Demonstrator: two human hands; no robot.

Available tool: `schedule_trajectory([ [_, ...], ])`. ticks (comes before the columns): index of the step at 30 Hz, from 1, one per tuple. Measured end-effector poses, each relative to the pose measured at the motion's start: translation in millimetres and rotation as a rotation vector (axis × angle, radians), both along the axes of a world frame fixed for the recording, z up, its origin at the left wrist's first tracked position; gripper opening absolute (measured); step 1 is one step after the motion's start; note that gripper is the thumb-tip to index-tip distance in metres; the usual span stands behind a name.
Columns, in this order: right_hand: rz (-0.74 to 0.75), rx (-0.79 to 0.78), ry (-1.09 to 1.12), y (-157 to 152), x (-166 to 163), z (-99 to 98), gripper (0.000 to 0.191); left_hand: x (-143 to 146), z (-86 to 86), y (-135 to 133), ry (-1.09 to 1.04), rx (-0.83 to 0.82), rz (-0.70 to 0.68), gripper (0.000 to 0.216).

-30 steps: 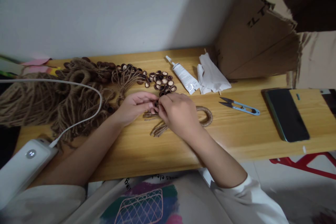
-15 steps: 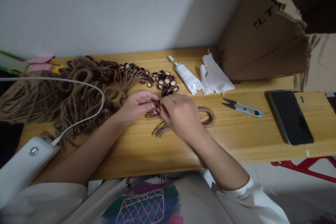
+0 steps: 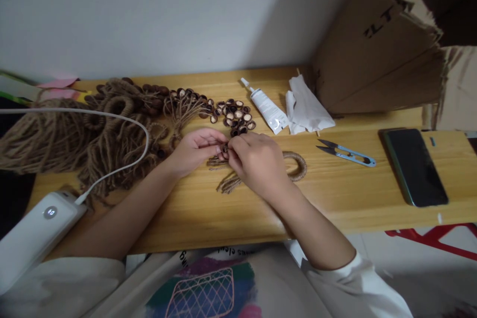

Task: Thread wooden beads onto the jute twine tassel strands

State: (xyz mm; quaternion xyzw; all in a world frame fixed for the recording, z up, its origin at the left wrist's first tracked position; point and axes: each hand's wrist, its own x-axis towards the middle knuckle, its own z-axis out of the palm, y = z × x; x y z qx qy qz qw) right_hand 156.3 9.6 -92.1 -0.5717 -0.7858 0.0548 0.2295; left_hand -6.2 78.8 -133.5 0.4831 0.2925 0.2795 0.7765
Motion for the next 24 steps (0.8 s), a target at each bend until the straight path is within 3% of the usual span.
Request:
schedule_trajectory([
  [24,0.008,-0.006,-0.016,0.3,1.2,-1.2,0.016,0.2,1.0,-0.4,-0.032,-0.006,0.002,0.018],
])
